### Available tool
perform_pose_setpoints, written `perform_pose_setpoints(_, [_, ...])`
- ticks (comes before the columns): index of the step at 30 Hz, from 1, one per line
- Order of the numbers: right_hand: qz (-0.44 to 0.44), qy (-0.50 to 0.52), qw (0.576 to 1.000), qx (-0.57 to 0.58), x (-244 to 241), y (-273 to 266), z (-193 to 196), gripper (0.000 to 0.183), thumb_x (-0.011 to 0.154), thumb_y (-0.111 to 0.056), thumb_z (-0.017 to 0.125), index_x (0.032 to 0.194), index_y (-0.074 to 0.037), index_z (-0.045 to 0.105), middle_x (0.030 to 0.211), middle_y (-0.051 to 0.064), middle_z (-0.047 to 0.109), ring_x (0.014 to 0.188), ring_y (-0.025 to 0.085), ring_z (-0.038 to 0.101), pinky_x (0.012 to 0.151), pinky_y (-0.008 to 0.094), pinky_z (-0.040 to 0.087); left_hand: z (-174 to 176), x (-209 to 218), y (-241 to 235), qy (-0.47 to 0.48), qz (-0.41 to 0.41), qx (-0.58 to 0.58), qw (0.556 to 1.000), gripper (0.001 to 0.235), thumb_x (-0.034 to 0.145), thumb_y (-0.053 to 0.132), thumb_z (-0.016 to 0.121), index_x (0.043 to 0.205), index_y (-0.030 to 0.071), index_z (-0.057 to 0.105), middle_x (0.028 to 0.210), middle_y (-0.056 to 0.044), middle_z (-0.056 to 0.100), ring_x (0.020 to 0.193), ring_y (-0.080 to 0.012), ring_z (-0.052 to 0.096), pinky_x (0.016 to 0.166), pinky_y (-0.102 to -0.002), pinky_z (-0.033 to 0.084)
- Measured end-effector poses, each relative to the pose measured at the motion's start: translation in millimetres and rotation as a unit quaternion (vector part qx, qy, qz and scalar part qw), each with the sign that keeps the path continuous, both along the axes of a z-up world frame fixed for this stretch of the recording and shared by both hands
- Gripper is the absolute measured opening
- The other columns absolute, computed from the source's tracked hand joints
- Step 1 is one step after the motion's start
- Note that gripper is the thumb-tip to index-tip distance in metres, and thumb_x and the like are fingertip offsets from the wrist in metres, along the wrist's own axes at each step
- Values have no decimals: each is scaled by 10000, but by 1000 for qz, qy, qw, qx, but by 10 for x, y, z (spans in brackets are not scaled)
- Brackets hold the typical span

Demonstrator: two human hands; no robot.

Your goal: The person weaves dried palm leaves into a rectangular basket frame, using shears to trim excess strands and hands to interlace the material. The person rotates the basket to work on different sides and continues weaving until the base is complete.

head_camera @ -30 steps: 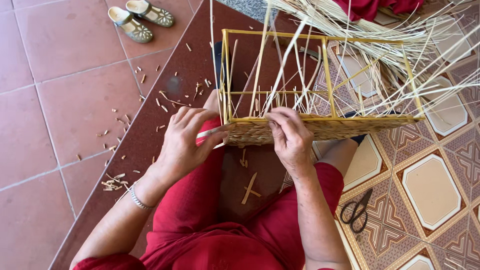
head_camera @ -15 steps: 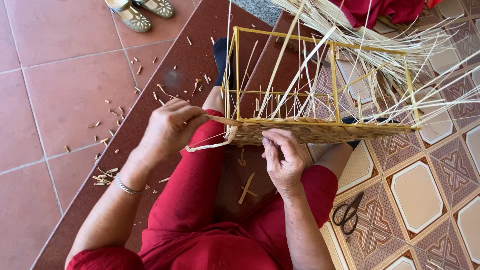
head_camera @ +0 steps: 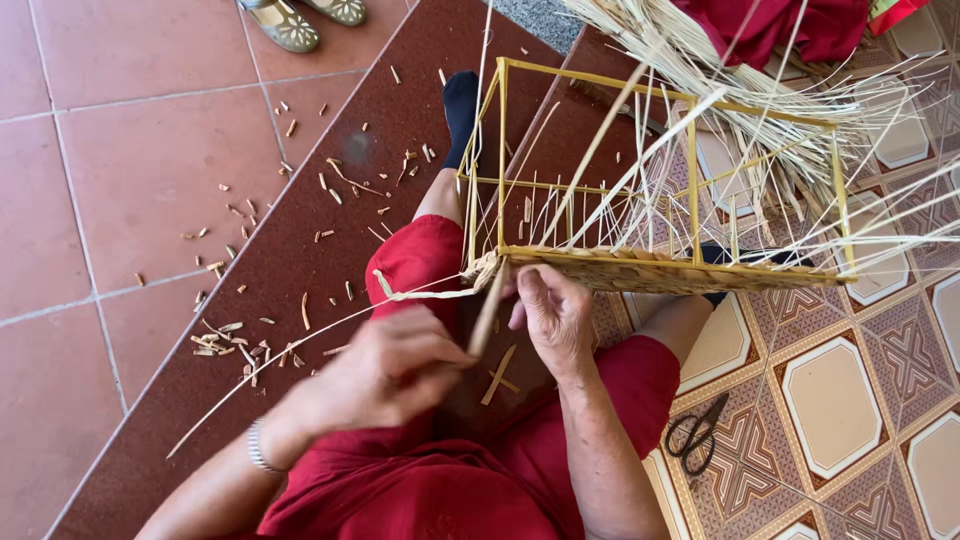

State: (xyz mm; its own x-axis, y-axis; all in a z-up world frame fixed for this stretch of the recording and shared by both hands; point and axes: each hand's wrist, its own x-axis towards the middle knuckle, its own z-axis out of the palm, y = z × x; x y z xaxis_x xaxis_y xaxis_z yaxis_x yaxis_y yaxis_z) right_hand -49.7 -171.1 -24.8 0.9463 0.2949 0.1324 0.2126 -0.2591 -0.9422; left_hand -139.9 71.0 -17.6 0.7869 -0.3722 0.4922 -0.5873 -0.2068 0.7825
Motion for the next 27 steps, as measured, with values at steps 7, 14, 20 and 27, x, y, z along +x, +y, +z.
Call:
perform_pose_setpoints(7, [-31, -2, 999, -41, 26, 11, 120, 150, 930, -103, 742, 1041, -3, 751, 808, 68, 778, 628, 64, 679, 538, 205, 559, -870, 177, -588, 486, -82, -466, 734, 445, 1042, 421, 495, 1326, 98, 608, 961, -80, 710, 812, -164, 637, 782, -326, 531])
perform_pose_setpoints(14, [-28, -24, 999, -13, -27, -110, 155, 209, 921, -88, 775, 1107, 2, 742, 896, 76, 778, 769, 77, 717, 634, 222, 618, -1232, 283, -724, 379, -94, -720, 575, 197, 1043, 206, 697, 1183, 76, 650, 1073, -62, 670, 948, -173, 619, 916, -365, 518])
perform_pose_setpoints(20, [22, 12, 994, 102, -56, -191, 241, 203, 959, -52, 708, 1158, -16, 721, 966, 96, 781, 810, 118, 748, 661, 248, 628, -780, -224, -762, 264, -5, -428, 864, 190, 991, 146, 683, 1149, 45, 709, 1194, -128, 696, 1031, -227, 693, 921, -386, 586])
perform_pose_setpoints(27, [116, -84, 986, 87, -130, -87, 316, 211, 1051, -32, 636, 1241, 16, 714, 1176, 112, 737, 1050, 169, 723, 944, 280, 609, -351, -4, -572, -183, 125, 51, 974, 375, 783, -45, 688, 1152, -12, 631, 1176, -197, 648, 1006, -353, 701, 835, -389, 564])
